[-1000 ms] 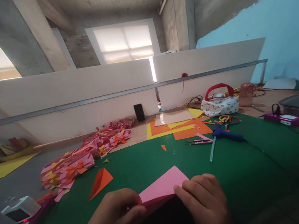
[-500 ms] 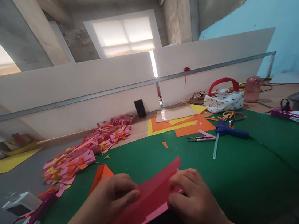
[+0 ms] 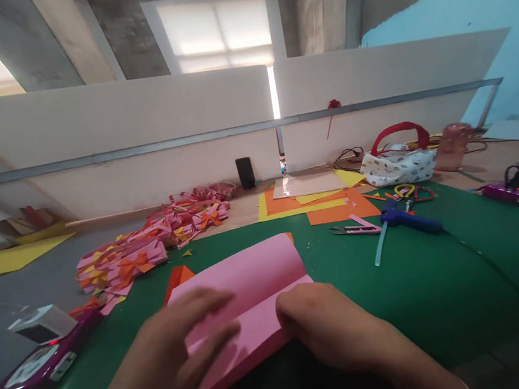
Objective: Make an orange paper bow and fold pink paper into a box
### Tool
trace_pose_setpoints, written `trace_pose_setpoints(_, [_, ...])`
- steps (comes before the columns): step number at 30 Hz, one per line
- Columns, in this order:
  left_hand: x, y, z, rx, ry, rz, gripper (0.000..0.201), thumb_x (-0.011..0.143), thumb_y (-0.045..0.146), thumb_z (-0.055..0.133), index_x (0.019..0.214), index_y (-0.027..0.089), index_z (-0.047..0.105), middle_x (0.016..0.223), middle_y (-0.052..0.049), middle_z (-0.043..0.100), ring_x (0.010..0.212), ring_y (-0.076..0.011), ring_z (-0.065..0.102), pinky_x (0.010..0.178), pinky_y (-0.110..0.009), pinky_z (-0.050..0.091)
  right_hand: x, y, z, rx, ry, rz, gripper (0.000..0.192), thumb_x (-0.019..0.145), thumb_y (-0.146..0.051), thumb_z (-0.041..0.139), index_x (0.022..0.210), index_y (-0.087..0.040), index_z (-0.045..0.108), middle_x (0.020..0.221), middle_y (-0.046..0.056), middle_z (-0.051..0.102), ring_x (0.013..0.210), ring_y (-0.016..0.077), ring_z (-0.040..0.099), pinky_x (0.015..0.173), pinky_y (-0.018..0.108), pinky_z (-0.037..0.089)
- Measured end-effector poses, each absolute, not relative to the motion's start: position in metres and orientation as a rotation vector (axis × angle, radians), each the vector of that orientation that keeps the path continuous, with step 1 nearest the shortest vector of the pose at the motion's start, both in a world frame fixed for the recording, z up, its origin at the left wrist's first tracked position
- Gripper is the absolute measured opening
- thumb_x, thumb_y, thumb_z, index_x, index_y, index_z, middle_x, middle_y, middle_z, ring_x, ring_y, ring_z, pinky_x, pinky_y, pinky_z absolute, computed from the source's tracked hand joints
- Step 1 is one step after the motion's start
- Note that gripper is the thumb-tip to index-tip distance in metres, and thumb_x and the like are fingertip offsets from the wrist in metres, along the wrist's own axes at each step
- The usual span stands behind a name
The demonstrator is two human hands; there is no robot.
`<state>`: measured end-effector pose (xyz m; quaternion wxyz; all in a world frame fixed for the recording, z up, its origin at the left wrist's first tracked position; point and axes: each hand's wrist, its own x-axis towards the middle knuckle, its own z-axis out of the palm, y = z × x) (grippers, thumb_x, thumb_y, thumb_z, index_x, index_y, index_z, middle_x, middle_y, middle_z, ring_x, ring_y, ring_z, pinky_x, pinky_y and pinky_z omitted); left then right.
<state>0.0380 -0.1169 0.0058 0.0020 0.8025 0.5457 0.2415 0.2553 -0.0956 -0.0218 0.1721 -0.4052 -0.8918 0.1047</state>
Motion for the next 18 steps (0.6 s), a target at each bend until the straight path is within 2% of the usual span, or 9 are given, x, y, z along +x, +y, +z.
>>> trace_pose_setpoints(3, [0.028, -0.139, -0.005, 2.341, 1.607, 0.47, 0.018, 0.08, 0.032, 0.051, 0.086, 0.026, 0.067, 0.086, 0.0, 0.067, 0.077, -0.015, 0.062, 0.066, -0.021, 0.046, 0.25, -0.086, -0.011, -1.202, -2.55, 0.464, 0.017, 0.077, -0.008, 0.046, 0.068, -0.02, 0.054, 0.069, -0.004, 0.062, 0.062, 0.0095, 0.053, 0.055, 0.017, 0.036])
trace_pose_setpoints(7, [0.018, -0.138, -0.013, 2.251, 1.666, 0.457, 0.033, 0.086, 0.025, 0.036, 0.065, 0.021, 0.062, 0.076, -0.001, 0.063, 0.068, -0.0126, 0.059, 0.061, -0.02, 0.043, 0.253, -0.076, -0.011, -1.241, -2.471, 0.558, 0.011, 0.075, -0.011, 0.051, 0.071, -0.021, 0.056, 0.068, -0.004, 0.062, 0.063, 0.011, 0.055, 0.057, 0.019, 0.038])
trace_pose_setpoints(10, [0.014, -0.13, -0.018, 2.243, 1.672, 0.466, 0.033, 0.087, 0.025, 0.034, 0.065, 0.02, 0.057, 0.075, -0.001, 0.06, 0.069, -0.013, 0.057, 0.061, -0.02, 0.042, 0.262, -0.069, -0.016, -1.28, -2.307, 0.807, 0.005, 0.075, -0.019, 0.055, 0.077, -0.021, 0.058, 0.073, -0.002, 0.064, 0.066, 0.013, 0.058, 0.057, 0.019, 0.042])
trace_pose_setpoints(13, [0.011, -0.122, -0.025, 2.282, 1.711, 0.482, 0.031, 0.087, 0.026, 0.035, 0.067, 0.02, 0.057, 0.074, -0.001, 0.059, 0.07, -0.0138, 0.057, 0.062, -0.022, 0.041, 0.267, -0.066, -0.022, -1.288, -2.133, 1.031, 0.009, 0.08, -0.02, 0.049, 0.076, -0.02, 0.058, 0.073, -0.001, 0.065, 0.067, 0.0129, 0.06, 0.059, 0.019, 0.045])
trace_pose_setpoints(16, [0.007, -0.114, -0.034, 2.344, 1.778, 0.48, 0.028, 0.087, 0.028, 0.037, 0.069, 0.021, 0.057, 0.074, -0.001, 0.059, 0.071, -0.0149, 0.057, 0.063, -0.024, 0.041, 0.265, -0.066, -0.027, -1.319, -2.096, 0.922, 0.011, 0.081, -0.02, 0.049, 0.074, -0.021, 0.057, 0.08, -0.001, 0.064, 0.072, 0.0128, 0.059, 0.063, 0.02, 0.045])
trace_pose_setpoints(18, [0.003, -0.109, -0.039, 2.374, 1.799, 0.447, 0.027, 0.087, 0.03, 0.038, 0.069, 0.022, 0.057, 0.073, -0.001, 0.059, 0.07, -0.015, 0.057, 0.061, -0.024, 0.041, 0.262, -0.066, -0.031, -1.374, -2.117, 0.825, 0.012, 0.083, -0.023, 0.048, 0.073, -0.021, 0.055, 0.078, -0.002, 0.063, 0.07, 0.0121, 0.057, 0.061, 0.02, 0.044])
